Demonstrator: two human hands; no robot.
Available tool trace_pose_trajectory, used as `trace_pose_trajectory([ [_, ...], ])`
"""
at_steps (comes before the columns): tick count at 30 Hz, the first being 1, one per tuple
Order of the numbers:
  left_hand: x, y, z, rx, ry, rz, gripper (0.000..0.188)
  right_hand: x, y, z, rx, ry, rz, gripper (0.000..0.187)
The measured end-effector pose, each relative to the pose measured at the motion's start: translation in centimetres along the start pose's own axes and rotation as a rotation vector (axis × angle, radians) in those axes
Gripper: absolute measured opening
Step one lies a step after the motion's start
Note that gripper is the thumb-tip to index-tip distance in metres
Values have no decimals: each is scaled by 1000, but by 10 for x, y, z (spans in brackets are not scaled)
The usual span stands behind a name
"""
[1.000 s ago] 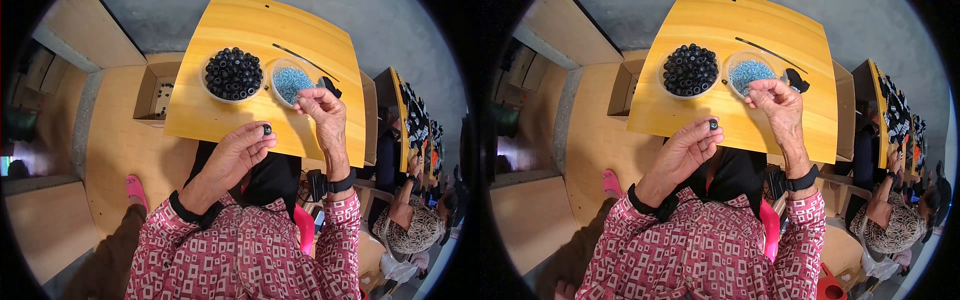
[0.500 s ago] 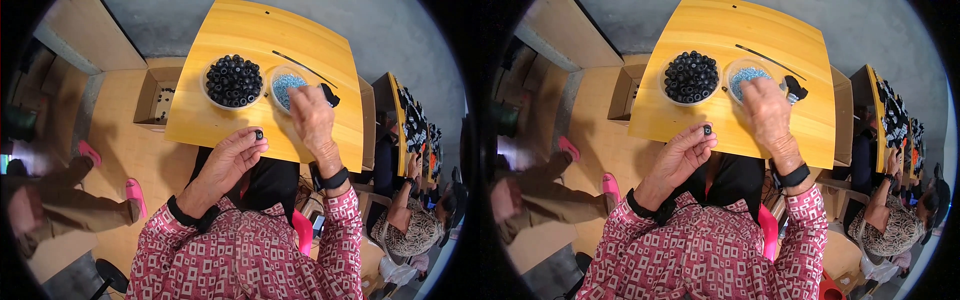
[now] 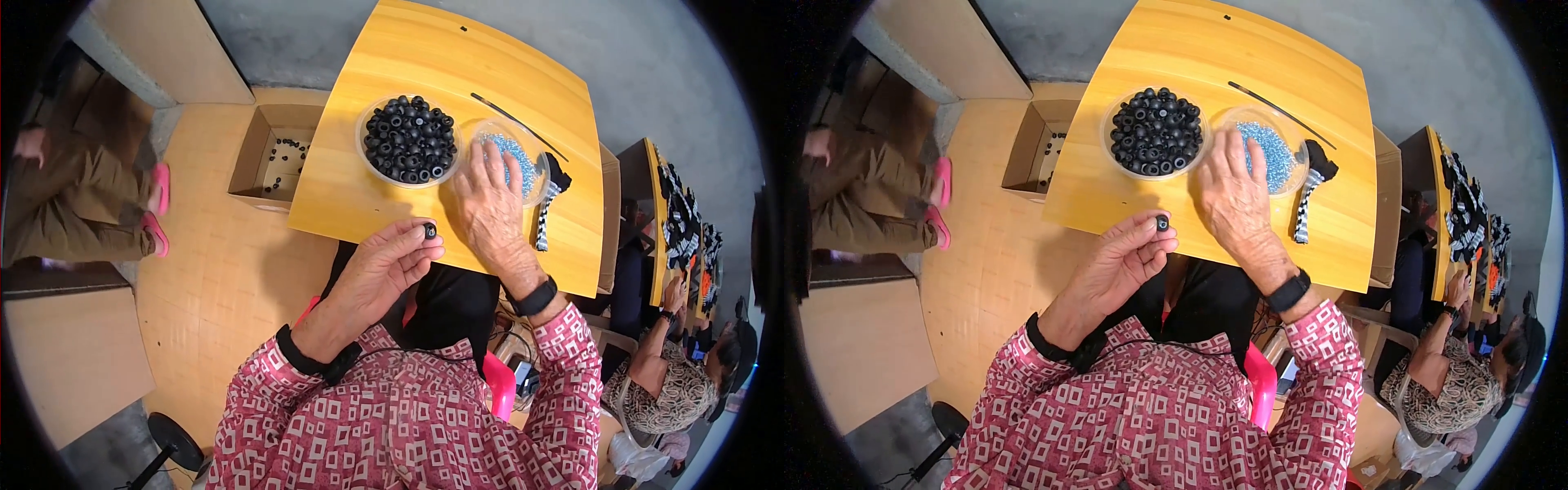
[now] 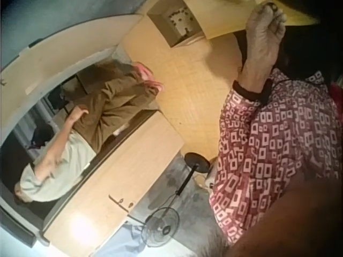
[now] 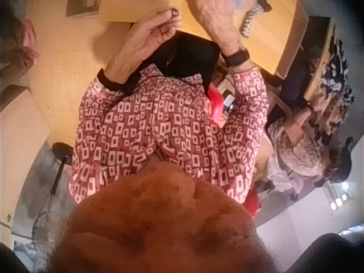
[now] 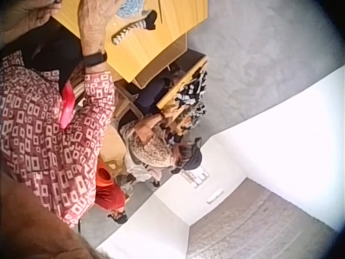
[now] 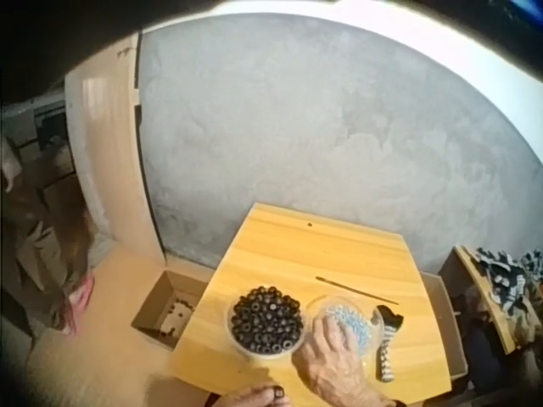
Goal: The person assembles small components by picking black plastic pieces and small pins from bowls on the table and fitting them together by hand.
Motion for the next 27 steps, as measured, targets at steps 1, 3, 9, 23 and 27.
trace_pose_trajectory([
  [1,2,-1,0,5,-4,4,23,-2,5,0,-1,0,0,32],
  [3,4,-2,-1,8,-9,9,23,1,15,2,-14,-155,21,32],
  [9,3,-2,-4,13,12,10,23,-9,17,14,-46,-280,13,35],
  [23,-4,-6,-6,0,6,-7,23,40,9,8,122,-337,8,44],
  [27,-10,-8,-5,-11,5,-11,23,61,-3,5,129,-260,-12,31],
])
Point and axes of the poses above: each hand's wrist, its own y-axis away from the middle knuckle, its own x-axis out of the palm, z = x × y, the point moved 9 cm from there along -y, towards the middle knuckle, and after that the axes turned 3 degrees about -y, right-handed, at the moved point
